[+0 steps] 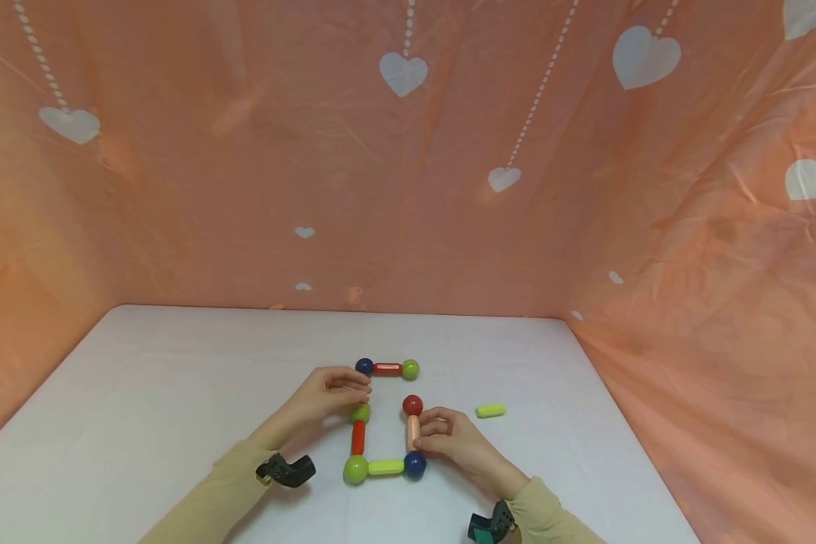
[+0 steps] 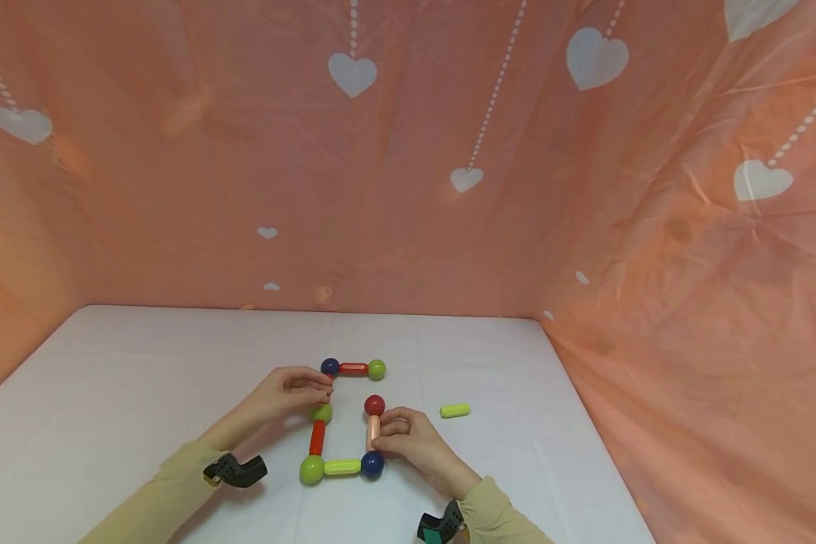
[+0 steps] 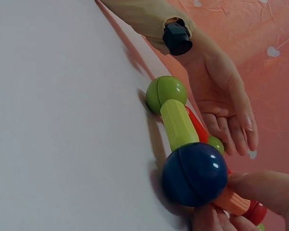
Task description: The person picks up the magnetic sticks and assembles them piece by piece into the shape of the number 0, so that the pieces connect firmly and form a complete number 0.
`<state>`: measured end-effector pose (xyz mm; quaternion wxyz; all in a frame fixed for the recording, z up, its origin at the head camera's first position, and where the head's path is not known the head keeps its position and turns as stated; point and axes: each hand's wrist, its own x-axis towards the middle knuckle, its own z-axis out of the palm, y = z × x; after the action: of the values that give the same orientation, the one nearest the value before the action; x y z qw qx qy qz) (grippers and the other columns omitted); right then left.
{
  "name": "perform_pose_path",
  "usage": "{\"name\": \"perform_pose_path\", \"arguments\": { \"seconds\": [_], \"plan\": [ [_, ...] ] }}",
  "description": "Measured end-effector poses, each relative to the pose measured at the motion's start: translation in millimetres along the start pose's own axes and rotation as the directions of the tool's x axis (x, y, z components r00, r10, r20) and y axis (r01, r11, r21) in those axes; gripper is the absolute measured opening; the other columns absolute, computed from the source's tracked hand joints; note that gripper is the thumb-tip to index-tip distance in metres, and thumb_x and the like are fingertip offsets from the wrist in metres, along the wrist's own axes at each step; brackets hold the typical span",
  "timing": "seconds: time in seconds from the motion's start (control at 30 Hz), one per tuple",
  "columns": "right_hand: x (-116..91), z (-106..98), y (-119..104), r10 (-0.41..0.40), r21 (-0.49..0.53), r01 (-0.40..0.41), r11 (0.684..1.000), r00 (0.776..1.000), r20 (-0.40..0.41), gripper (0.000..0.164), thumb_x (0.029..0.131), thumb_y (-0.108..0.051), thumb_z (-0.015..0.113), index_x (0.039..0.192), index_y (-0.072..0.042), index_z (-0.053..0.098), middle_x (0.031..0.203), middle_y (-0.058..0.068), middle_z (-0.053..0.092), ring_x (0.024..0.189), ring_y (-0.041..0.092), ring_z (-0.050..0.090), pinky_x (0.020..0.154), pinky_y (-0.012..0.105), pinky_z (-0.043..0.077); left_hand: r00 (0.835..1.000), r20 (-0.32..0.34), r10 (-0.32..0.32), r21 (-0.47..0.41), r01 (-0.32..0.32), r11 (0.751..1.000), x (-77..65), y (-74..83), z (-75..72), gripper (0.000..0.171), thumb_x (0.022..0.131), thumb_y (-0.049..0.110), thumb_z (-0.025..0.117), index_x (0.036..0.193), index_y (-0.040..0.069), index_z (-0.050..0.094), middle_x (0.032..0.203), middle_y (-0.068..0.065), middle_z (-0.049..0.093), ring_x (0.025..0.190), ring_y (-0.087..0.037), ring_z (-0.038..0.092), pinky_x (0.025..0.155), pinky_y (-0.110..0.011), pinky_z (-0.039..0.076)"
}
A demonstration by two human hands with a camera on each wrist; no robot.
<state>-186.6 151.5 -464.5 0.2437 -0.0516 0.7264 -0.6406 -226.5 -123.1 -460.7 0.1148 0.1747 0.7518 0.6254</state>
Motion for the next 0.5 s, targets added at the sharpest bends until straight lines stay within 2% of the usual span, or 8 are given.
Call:
{"name": "perform_pose_path", "arguments": {
  "seconds": [0.17,0.33,0.5],
  "plan": [
    [0,-3,-2,0.023,-0.028,-0.023,0.999,1.000,0.014,0.040,0.084,-0.012,0.073,0.117,0.002,0.055,0.096,0.008,0.069,0.092,0.018,0.063,0.084,0.031,0.053,0.999,-0.032,-0.040,-0.032,0.039,0.999,-9.7,-2.4,-3.9,0.034,0.089,0.018,0.070,0.115,-0.003,0.062,0.103,-0.013,0.068,0.092,-0.022,0.066,0.082,-0.032,0.054],
    [1,-5,-5,0.028,-0.079,-0.026,0.997,0.999,0.032,0.040,0.085,-0.011,0.072,0.118,0.004,0.056,0.096,0.010,0.070,0.089,0.018,0.064,0.080,0.032,0.055,0.993,-0.069,-0.091,-0.060,0.087,0.994,-15.5,-5.9,-7.8,0.033,0.089,0.017,0.070,0.115,-0.001,0.063,0.103,-0.011,0.068,0.093,-0.022,0.065,0.082,-0.031,0.054],
    [2,-5,-9,0.022,-0.081,-0.017,0.997,0.997,0.068,0.039,0.086,-0.007,0.070,0.119,0.007,0.056,0.097,0.012,0.069,0.085,0.019,0.066,0.075,0.033,0.057,0.990,-0.062,-0.125,-0.093,0.119,0.989,-18.6,-10.3,-9.9,0.034,0.089,0.016,0.069,0.116,-0.003,0.061,0.102,-0.012,0.068,0.093,-0.023,0.065,0.082,-0.034,0.054]
  ]
}}
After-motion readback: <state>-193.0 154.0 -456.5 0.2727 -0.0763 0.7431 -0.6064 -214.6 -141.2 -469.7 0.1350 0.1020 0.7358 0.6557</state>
